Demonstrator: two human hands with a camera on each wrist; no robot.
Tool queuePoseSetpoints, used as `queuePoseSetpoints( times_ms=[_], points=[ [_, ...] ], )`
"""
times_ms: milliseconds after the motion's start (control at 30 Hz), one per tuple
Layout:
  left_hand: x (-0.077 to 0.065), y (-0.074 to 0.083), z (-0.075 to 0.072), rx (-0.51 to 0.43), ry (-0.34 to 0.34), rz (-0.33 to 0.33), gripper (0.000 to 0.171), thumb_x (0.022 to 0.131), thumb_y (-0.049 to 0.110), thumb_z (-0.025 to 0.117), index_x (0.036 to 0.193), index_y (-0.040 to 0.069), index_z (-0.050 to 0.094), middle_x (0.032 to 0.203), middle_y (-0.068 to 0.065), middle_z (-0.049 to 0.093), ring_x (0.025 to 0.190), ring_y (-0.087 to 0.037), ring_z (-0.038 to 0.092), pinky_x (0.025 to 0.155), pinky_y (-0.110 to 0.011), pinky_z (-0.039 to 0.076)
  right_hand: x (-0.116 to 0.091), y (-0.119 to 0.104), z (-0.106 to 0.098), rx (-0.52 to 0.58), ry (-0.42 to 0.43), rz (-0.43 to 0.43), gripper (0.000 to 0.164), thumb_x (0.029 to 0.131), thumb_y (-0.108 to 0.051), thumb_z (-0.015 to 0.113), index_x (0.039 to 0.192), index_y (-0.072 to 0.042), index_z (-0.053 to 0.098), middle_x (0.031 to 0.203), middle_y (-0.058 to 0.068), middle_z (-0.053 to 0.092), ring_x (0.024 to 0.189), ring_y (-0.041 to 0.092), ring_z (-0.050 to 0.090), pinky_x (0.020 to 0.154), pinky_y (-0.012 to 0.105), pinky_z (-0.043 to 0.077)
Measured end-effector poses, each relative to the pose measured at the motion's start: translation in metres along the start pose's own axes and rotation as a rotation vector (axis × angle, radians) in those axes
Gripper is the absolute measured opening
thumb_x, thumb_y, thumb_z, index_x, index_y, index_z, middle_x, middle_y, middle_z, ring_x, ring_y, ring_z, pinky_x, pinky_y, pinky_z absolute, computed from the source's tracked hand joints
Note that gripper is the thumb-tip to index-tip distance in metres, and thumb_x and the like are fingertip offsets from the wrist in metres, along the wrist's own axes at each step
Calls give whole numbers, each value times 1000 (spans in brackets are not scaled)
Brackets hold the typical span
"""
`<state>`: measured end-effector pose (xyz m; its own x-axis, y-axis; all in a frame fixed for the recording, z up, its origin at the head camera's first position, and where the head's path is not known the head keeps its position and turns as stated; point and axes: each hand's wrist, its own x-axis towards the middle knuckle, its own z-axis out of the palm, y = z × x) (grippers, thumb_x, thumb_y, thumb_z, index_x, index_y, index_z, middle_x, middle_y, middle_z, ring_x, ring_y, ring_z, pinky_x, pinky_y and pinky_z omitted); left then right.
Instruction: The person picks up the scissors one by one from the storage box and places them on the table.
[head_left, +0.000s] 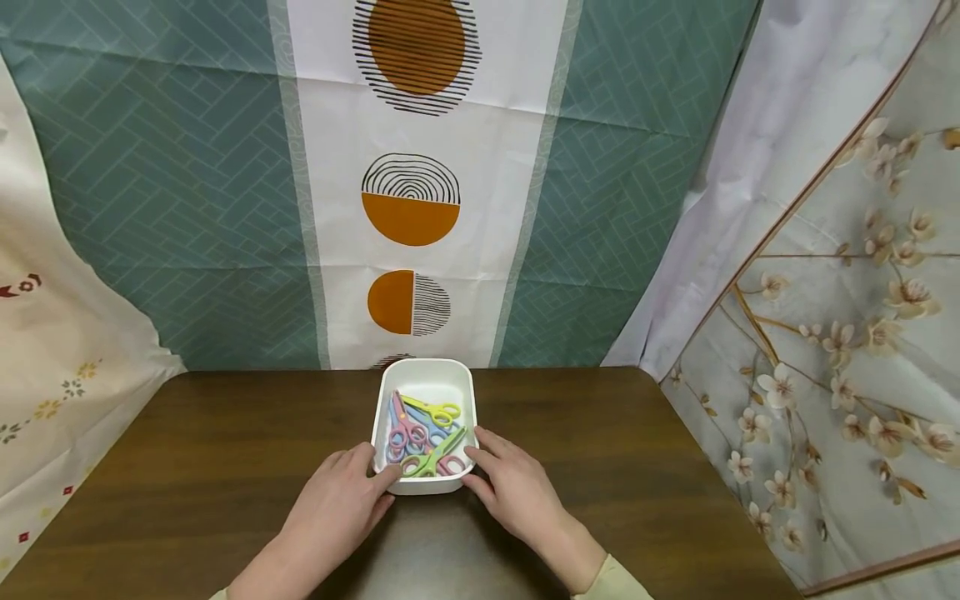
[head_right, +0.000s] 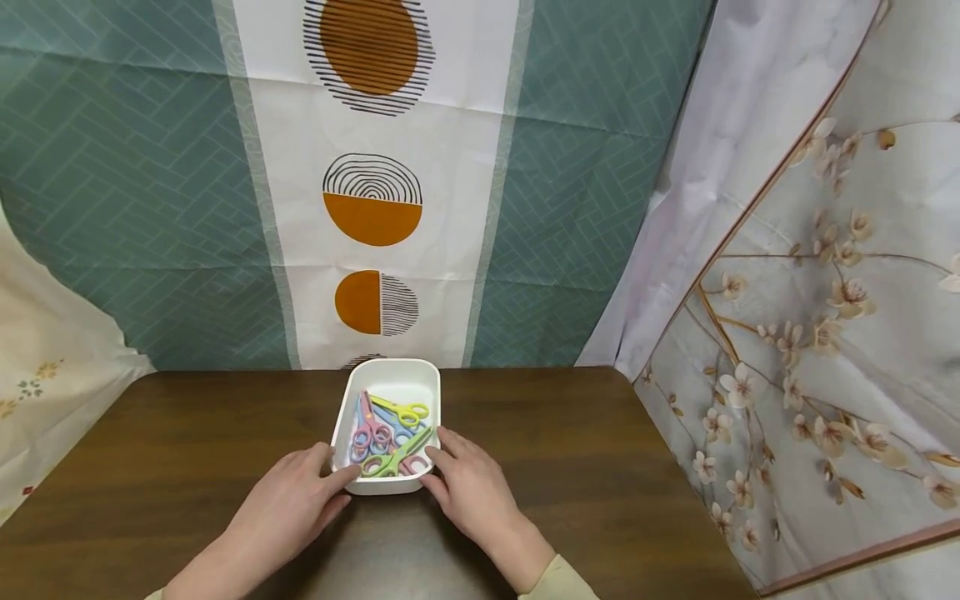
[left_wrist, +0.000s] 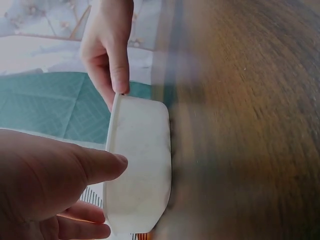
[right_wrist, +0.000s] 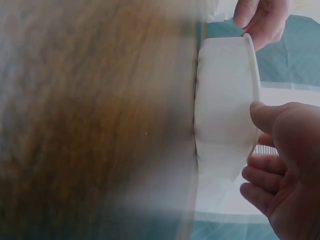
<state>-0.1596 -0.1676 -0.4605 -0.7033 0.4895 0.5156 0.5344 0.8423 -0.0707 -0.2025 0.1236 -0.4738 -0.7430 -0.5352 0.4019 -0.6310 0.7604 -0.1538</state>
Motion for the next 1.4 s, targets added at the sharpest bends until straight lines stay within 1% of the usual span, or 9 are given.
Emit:
queuePoseSetpoints(
  times_ms=[267,500,600,733,867,1067,1167,1300,1400],
  points=[
    [-4,-4,3,3,65,23,45,79,25,99,116,21,74,91,-9,53,82,-29,59,88,-51,61,4,5,2,53,47,-39,41,99,-35,85,131,-11,80,151,14,67,134,26,70,102,47,63],
    [-2,-3,3,-10,60,36,51,79,26,99,124,24,74,95,-10,58,86,-29,61,87,-50,60,6,13,2,119,-4,3,43,100,-36,83,135,-11,79,155,13,64,132,27,70,102,48,63],
    [-2,-1,4,-19,20,31,52,82,29,97,128,21,75,114,-16,67,105,-36,68,96,-56,59,6,16,3,133,-3,5,42,100,-36,84,134,-12,79,155,12,64,132,26,71,102,48,63],
    [0,3,5,-33,-57,55,52,89,33,93,133,12,75,141,-20,68,132,-41,65,111,-62,53,6,19,3,147,-2,1,42,99,-34,85,133,-11,79,155,13,65,131,27,71,101,49,63],
    [2,5,5,-17,-63,90,50,91,33,90,133,8,75,135,-14,75,128,-37,70,113,-56,54,8,21,2,160,-16,3,43,99,-34,84,134,-11,79,156,12,64,132,26,71,103,49,63],
    [2,0,2,-3,-23,51,45,90,29,90,125,4,77,125,-12,78,121,-34,73,112,-52,56,13,24,0,152,-24,-6,43,99,-34,84,135,-11,79,158,12,62,133,27,70,103,48,62],
    [3,-2,2,-6,-15,72,42,89,27,91,122,5,76,119,-12,78,118,-34,74,110,-52,57,14,23,0,136,-8,-14,43,99,-34,84,135,-11,79,157,12,63,133,26,70,102,48,63],
    [3,-2,1,-26,-46,138,45,88,28,92,125,6,76,121,-11,78,118,-35,73,106,-51,59,10,18,2,88,31,-20,43,97,-36,86,132,-11,80,152,11,67,128,25,73,98,47,65],
    [2,-3,-1,-36,-96,153,49,90,30,91,131,7,76,128,-12,77,122,-36,72,107,-51,58,7,14,3,71,52,-15,43,97,-37,87,130,-11,81,150,11,69,127,25,74,96,46,65]
  ],
)
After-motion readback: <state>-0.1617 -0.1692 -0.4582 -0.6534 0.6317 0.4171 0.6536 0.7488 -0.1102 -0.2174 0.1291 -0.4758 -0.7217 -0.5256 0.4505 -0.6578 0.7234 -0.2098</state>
